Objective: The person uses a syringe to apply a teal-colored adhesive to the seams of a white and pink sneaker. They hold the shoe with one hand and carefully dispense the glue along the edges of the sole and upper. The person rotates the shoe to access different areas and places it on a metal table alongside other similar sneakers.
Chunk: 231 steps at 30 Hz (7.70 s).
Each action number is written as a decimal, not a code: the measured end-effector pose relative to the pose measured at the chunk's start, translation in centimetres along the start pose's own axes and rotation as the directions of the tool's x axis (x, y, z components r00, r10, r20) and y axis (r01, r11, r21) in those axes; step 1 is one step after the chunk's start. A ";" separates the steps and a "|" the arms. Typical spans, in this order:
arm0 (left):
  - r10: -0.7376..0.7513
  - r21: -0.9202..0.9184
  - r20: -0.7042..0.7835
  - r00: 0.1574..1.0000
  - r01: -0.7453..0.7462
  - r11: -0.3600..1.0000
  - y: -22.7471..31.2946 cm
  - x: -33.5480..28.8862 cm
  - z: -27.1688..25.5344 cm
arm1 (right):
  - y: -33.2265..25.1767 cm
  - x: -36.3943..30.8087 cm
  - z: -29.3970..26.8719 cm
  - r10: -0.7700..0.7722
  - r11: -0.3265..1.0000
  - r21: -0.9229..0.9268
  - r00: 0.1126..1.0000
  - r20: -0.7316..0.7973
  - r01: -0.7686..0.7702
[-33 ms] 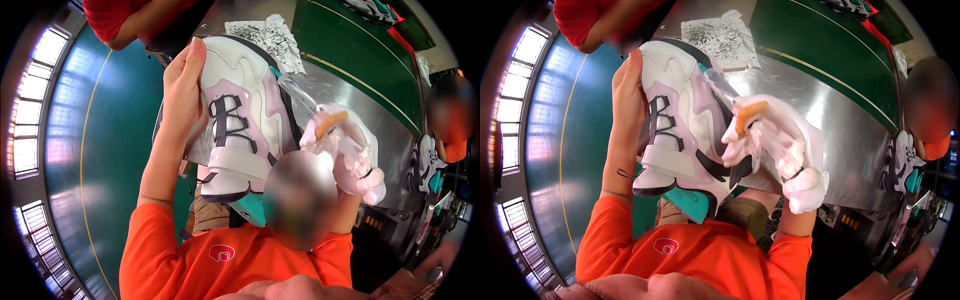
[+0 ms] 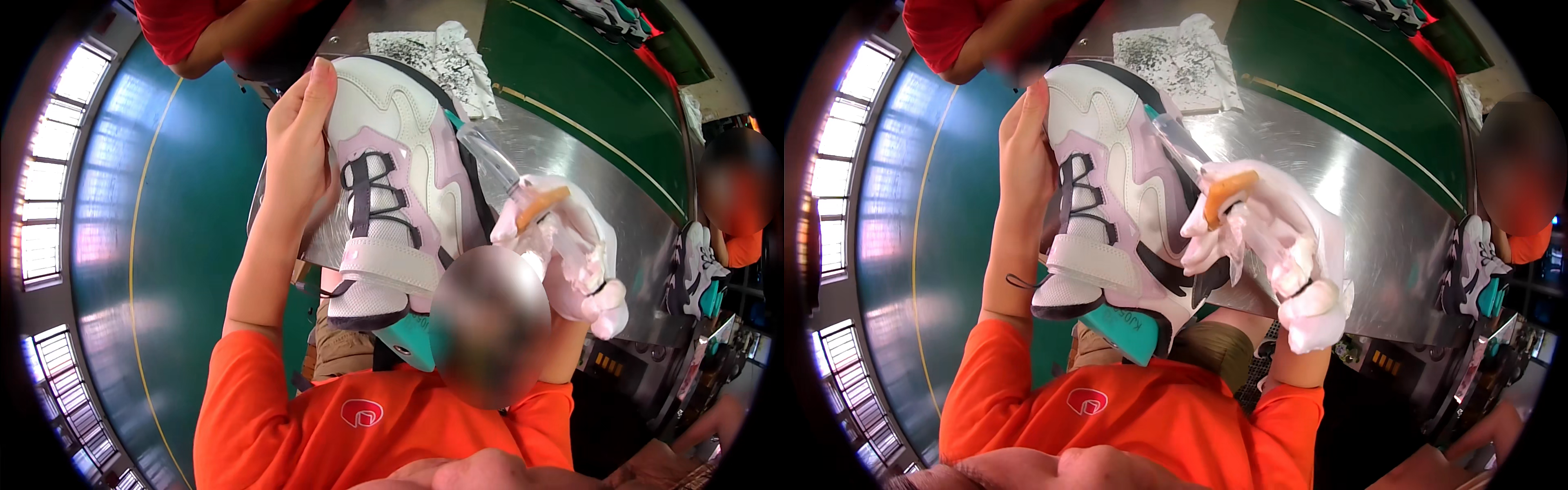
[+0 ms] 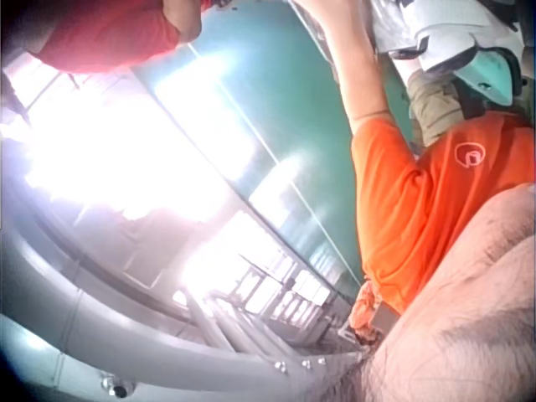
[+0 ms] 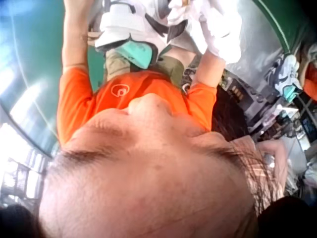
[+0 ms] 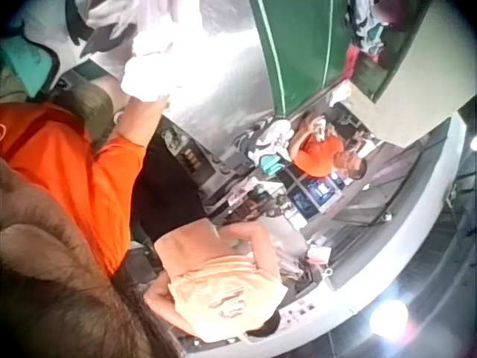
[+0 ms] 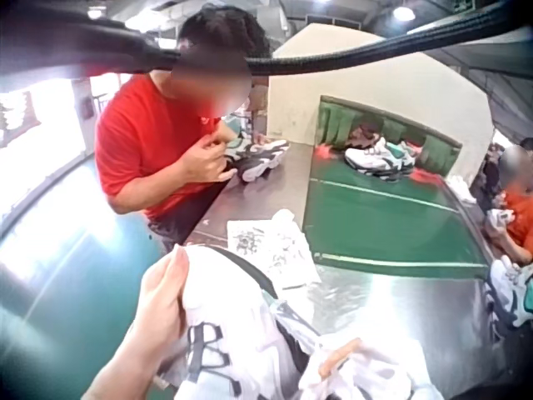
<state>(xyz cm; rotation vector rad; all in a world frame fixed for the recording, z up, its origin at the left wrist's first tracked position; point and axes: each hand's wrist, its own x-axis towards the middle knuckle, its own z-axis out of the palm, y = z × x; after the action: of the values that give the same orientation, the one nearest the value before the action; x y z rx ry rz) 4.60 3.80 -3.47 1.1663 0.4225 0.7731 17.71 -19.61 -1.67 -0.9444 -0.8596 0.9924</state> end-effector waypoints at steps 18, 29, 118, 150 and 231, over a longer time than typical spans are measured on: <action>-0.079 -0.106 -0.127 0.989 0.066 0.992 -0.7 -0.3 -0.3 | 0.9 -3.2 -0.2 -0.050 0.989 -0.146 0.994 -0.098 0.035; 0.027 0.099 -0.004 1.000 -0.027 0.995 0.5 1.7 0.7 | 0.6 -8.1 1.6 -0.326 0.945 -0.126 0.900 -0.290 0.302; -0.067 0.177 0.984 0.164 -0.905 0.386 6.4 -6.8 -0.3 | -1.6 -10.0 -0.7 0.040 0.918 0.395 0.993 -0.108 0.006; -0.150 0.225 0.972 0.181 -0.901 0.372 7.1 -7.3 1.1 | -3.7 -13.8 -1.7 0.147 0.989 0.069 0.958 -0.246 -0.134; -0.720 0.726 0.664 0.204 -0.407 0.554 8.7 1.5 7.8 | 13.7 -18.0 3.9 -0.555 0.828 -0.320 0.752 -0.355 0.460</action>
<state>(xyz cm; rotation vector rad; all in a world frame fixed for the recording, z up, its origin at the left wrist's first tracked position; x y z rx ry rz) 7.98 1.41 7.54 2.2080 -0.2861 -0.7334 4.66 -32.12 -15.80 -0.9859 -0.7854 0.1919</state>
